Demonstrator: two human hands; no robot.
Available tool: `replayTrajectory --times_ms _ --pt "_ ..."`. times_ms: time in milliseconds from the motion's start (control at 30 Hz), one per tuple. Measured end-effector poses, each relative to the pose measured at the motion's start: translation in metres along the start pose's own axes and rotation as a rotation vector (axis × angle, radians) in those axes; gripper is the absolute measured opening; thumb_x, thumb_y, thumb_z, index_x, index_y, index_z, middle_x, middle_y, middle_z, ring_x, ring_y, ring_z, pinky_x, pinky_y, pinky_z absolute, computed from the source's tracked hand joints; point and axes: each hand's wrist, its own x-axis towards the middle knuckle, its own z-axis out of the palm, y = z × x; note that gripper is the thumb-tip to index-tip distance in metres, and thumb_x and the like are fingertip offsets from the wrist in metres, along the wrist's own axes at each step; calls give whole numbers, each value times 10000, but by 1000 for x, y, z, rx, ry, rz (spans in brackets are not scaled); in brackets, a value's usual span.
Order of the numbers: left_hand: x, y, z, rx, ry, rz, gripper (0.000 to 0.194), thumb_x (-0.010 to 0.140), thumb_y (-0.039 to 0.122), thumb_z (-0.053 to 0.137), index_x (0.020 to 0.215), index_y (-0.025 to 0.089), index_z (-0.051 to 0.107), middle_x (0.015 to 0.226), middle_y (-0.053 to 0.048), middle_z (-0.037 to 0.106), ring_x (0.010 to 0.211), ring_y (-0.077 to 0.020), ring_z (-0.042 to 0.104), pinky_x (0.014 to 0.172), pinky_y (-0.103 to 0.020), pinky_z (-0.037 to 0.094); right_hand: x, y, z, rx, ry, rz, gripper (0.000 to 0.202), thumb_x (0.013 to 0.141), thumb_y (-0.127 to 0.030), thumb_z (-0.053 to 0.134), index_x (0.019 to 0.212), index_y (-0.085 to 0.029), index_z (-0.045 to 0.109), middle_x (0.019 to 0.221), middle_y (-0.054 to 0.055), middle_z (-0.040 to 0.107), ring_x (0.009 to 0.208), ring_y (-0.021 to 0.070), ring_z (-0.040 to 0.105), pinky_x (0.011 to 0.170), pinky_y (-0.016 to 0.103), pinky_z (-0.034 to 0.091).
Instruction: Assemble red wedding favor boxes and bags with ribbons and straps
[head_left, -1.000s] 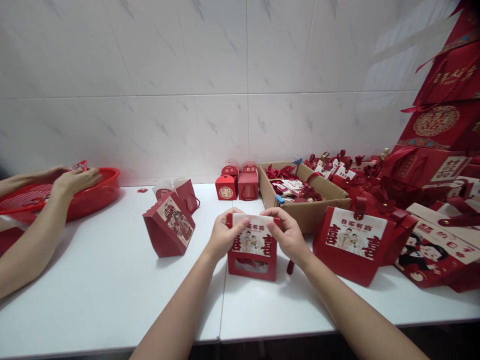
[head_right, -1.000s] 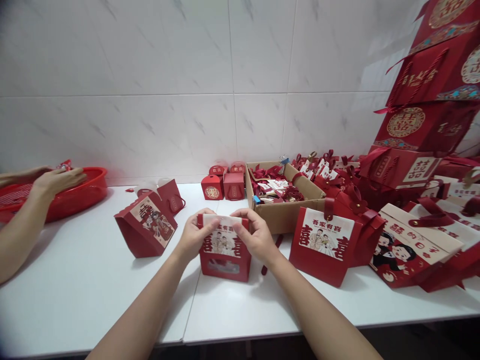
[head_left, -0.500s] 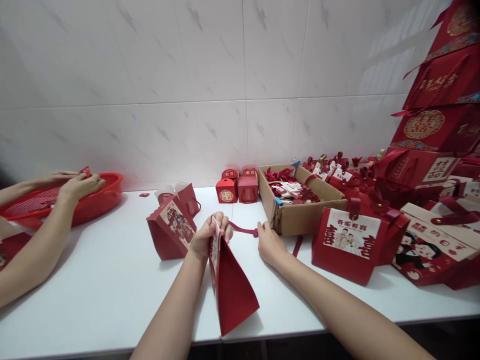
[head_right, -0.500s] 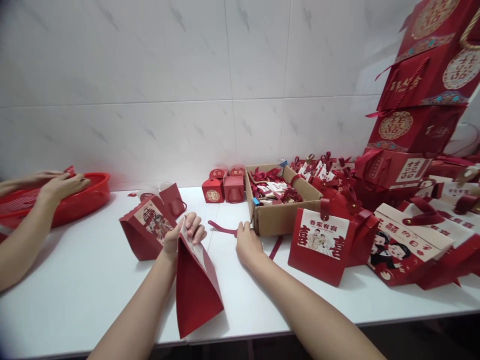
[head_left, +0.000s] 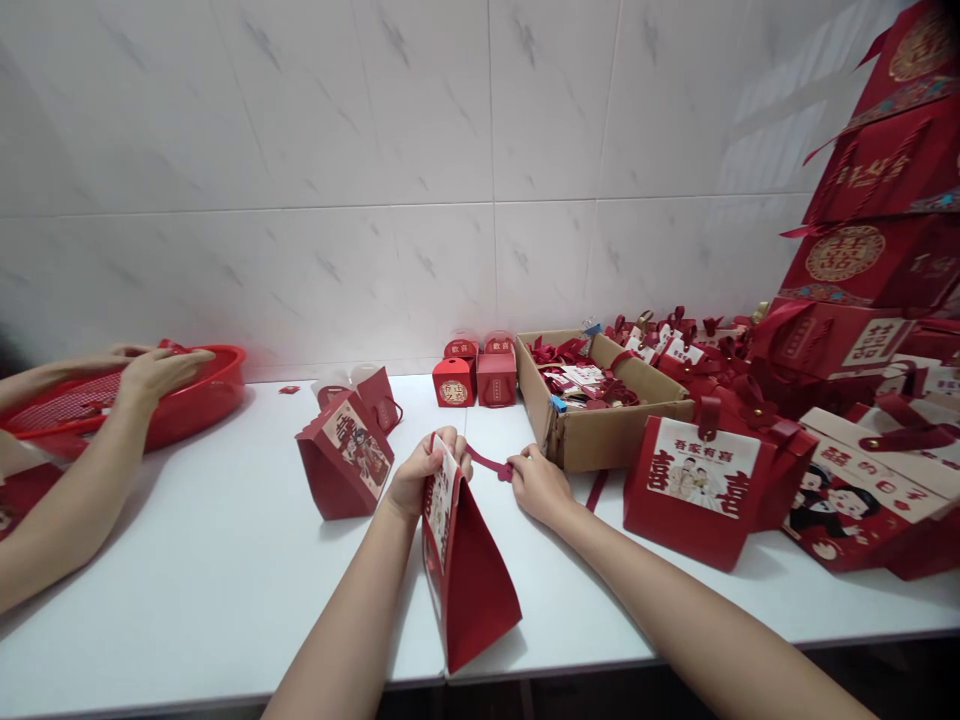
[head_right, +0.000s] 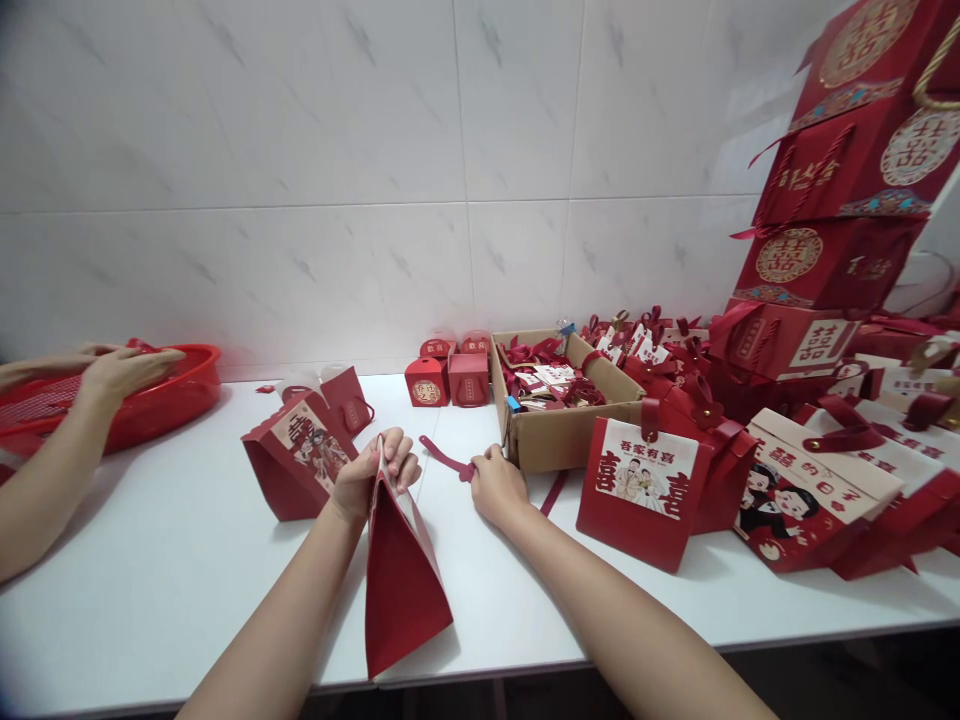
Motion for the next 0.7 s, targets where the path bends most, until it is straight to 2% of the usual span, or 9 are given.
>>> replayTrajectory --times_ms 133,300,400,533,600,700 --pt "1 -1 -1 25 44 -7 463 566 409 786 606 180 386 518 55 414 426 -90 452 442 -225 281 0 3 2 172 47 16 155 800 -129 523 908 -183 622 1012 60 579 873 177 569 714 251 376" --pt "1 1 4 4 -17 1 426 604 383 771 599 174 400 510 52 428 422 -91 464 456 -226 290 -4 2 4 471 96 18 83 720 -142 565 796 -175 557 842 34 626 826 185 575 745 281 409" --pt "1 1 6 -3 -16 6 417 612 378 768 598 173 404 505 52 429 419 -91 469 459 -222 298 -4 -2 2 701 114 9 56 738 -210 538 758 -174 501 827 42 625 808 176 598 697 275 449" --pt "1 1 4 20 1 -8 437 599 391 774 597 173 395 502 52 423 427 -94 470 461 -216 313 -6 -10 -9 972 89 1 188 746 -332 557 761 -177 452 711 40 630 723 184 640 609 275 483" --pt "2 1 4 58 47 -9 442 595 398 779 611 173 398 523 53 422 449 -94 472 467 -211 325 -9 -14 -18 1063 99 -17 240 745 -371 578 826 -178 461 705 33 638 716 180 648 622 285 498" --pt "4 0 11 166 179 23 421 644 393 763 634 172 405 585 51 438 471 -73 448 460 -192 326 -14 -18 -38 1175 173 -62 332 733 -387 631 949 -182 486 759 31 645 740 169 643 646 291 520"
